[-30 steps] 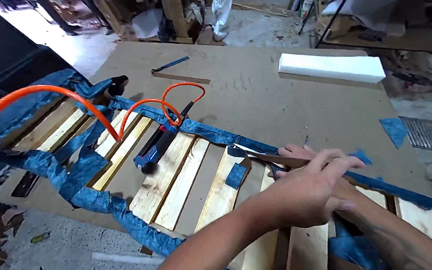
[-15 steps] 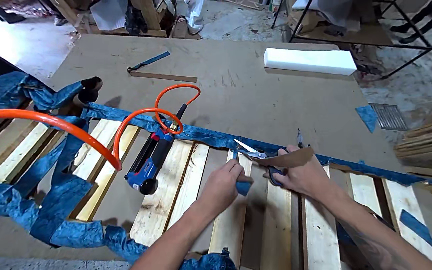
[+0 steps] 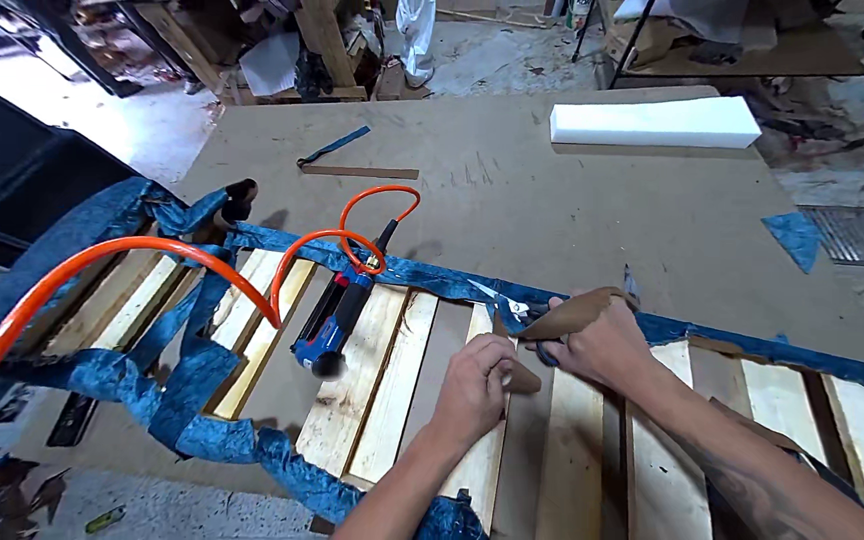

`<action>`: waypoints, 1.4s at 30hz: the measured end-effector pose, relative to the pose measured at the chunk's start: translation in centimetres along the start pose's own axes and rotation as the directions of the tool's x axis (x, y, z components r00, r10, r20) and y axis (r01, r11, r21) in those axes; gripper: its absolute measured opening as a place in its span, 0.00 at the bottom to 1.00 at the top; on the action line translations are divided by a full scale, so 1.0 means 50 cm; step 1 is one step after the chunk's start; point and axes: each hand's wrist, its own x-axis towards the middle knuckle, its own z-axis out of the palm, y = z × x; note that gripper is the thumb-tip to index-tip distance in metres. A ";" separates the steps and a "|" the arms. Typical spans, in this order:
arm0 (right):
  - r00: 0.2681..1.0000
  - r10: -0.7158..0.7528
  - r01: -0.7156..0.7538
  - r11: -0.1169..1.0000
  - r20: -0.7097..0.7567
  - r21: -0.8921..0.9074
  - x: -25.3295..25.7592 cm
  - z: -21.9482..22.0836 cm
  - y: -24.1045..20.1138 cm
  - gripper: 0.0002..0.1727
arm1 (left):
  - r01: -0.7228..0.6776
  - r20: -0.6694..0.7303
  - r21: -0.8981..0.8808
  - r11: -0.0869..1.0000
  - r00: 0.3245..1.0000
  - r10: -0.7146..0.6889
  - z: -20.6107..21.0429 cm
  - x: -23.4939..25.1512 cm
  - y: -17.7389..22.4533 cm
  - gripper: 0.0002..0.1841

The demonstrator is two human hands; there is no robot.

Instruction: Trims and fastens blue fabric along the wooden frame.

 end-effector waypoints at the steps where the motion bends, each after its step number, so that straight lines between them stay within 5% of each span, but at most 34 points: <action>1: 1.000 0.000 0.000 1.000 0.030 0.003 0.011 -0.005 -0.001 0.26 | -0.007 0.012 0.010 1.000 1.000 0.007 0.007 -0.001 0.002 0.12; 6: 0.964 -0.007 -0.039 0.985 0.266 0.168 0.021 -0.032 0.014 0.12 | -0.051 0.169 0.017 0.999 0.984 0.048 0.001 -0.021 0.024 0.14; 8: 0.949 0.021 -0.075 0.984 0.313 0.161 0.023 -0.035 0.010 0.12 | -0.016 0.425 0.046 0.999 0.905 -0.005 -0.020 -0.033 0.042 0.16; 10: 0.941 0.079 -0.123 0.986 0.328 0.116 0.033 -0.048 -0.002 0.24 | 0.053 0.600 0.154 0.987 0.788 -0.136 -0.054 -0.027 0.055 0.13; 12: 0.939 0.102 -0.142 0.985 0.329 0.099 0.037 -0.056 -0.005 0.30 | 0.163 0.482 0.225 0.961 0.838 -0.255 -0.094 -0.016 0.058 0.19; 14: 0.946 0.094 -0.126 0.988 0.309 0.085 0.037 -0.052 -0.002 0.29 | 0.217 0.197 0.338 0.916 0.935 -0.294 -0.122 0.015 0.038 0.17; 17: 0.940 0.088 -0.115 0.992 0.331 0.060 0.053 -0.058 -0.013 0.29 | 0.101 -0.015 0.573 0.813 0.994 -0.112 -0.117 0.103 -0.035 0.15; 19: 0.934 0.091 -0.109 0.994 0.345 0.033 0.068 -0.066 -0.023 0.29 | 0.011 0.018 0.657 0.754 0.999 -0.030 -0.099 0.160 -0.078 0.16; 24: 0.928 0.050 -0.037 0.998 0.369 -0.043 0.086 -0.081 -0.018 0.28 | -0.072 0.168 0.737 0.672 0.983 -0.080 -0.081 0.197 -0.116 0.07; 29: 0.941 -0.108 0.112 0.994 0.322 0.006 0.113 -0.055 0.029 0.16 | -0.008 0.076 0.696 0.718 0.995 -0.063 -0.068 0.181 -0.131 0.05; 34: 0.934 -0.125 0.126 0.992 0.335 0.018 0.142 -0.048 0.033 0.20 | 0.073 -0.059 0.645 0.761 0.997 -0.046 -0.088 0.156 -0.122 0.10; 42: 0.939 -0.209 0.185 0.976 0.273 0.112 0.154 -0.027 0.060 0.12 | -0.047 0.017 0.805 0.592 0.998 0.056 -0.123 0.167 -0.184 0.08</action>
